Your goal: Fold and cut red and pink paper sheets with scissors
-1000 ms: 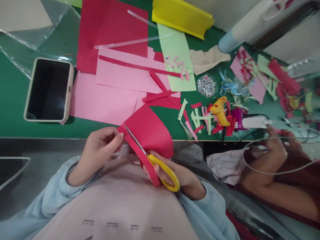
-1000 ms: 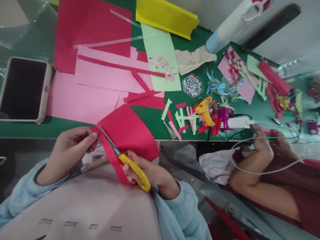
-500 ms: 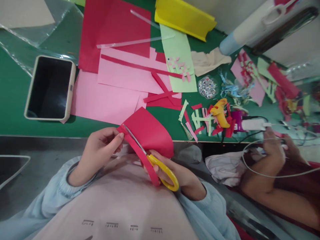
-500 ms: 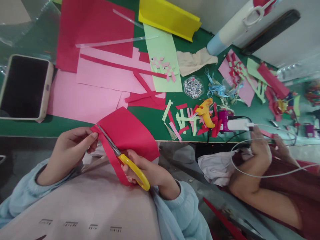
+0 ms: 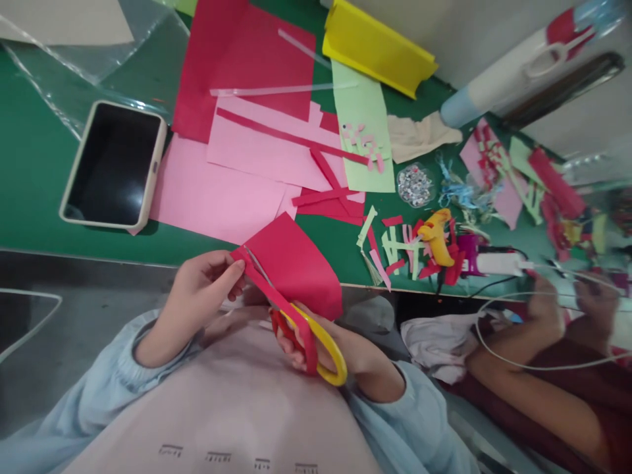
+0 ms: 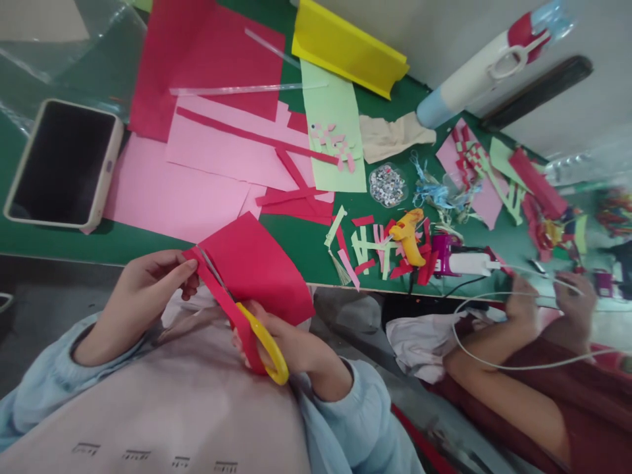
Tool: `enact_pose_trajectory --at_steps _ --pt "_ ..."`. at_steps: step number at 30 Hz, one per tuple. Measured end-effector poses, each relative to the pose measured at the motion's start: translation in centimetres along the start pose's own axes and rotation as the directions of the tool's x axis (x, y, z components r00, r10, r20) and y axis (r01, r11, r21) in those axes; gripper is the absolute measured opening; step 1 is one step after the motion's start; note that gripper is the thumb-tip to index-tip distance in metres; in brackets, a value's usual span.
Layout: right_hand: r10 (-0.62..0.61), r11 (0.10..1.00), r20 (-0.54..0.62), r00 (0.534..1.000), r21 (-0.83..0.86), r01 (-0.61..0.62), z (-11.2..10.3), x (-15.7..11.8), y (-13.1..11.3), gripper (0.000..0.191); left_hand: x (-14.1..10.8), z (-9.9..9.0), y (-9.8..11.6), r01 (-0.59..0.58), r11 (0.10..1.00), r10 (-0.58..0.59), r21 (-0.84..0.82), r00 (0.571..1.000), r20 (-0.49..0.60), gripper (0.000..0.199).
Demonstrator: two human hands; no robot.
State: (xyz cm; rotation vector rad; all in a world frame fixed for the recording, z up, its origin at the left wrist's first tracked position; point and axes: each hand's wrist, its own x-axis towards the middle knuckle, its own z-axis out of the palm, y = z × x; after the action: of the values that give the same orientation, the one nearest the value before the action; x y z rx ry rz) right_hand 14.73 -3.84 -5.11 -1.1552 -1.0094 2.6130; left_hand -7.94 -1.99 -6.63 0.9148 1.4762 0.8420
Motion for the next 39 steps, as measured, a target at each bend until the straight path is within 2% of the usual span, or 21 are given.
enact_pose_trajectory --at_steps 3,5,7,10,16,25,31,39 --pt "0.061 0.994 0.106 0.993 0.084 -0.07 -0.2 -0.7 -1.3 0.058 -0.2 -0.1 0.0 -0.002 1.0 0.001 -0.023 1.0 -0.01 0.025" --pt "0.094 0.996 0.123 0.988 -0.012 -0.093 -0.3 -1.3 -2.6 0.057 -0.2 -0.3 0.0 -0.008 1.0 0.007 -0.023 1.0 -0.019 0.027" --pt "0.12 0.988 0.054 0.991 -0.103 -0.114 -0.5 -1.8 -3.8 0.055 -0.3 -0.5 0.1 -0.014 0.999 0.014 -0.034 1.0 -0.021 0.028" --pt "0.128 0.974 0.013 0.992 -0.19 -0.123 -0.6 -2.0 -4.6 0.052 -0.3 -0.7 0.1 -0.022 0.998 0.022 -0.054 1.0 -0.014 0.029" --pt "0.126 0.985 0.054 0.991 -0.128 -0.118 -0.6 -0.9 -4.6 0.057 -0.6 -0.8 0.2 -0.028 0.998 0.028 -0.05 0.999 -0.016 0.03" --pt "0.103 0.993 0.073 0.992 -0.055 -0.099 0.0 0.2 -3.7 0.061 -0.7 -0.4 1.4 -0.003 1.0 0.002 -0.015 1.0 -0.027 0.031" --pt "0.161 0.983 0.058 0.985 -0.094 -0.156 0.2 0.4 -4.3 0.066 -0.7 -0.4 1.6 -0.006 1.0 0.006 0.001 1.0 -0.02 0.03" --pt "0.151 0.987 0.081 0.985 -0.067 -0.146 0.1 0.6 -4.2 0.066 -0.8 -0.5 1.4 -0.05 0.999 0.05 -0.005 0.999 -0.017 0.031"
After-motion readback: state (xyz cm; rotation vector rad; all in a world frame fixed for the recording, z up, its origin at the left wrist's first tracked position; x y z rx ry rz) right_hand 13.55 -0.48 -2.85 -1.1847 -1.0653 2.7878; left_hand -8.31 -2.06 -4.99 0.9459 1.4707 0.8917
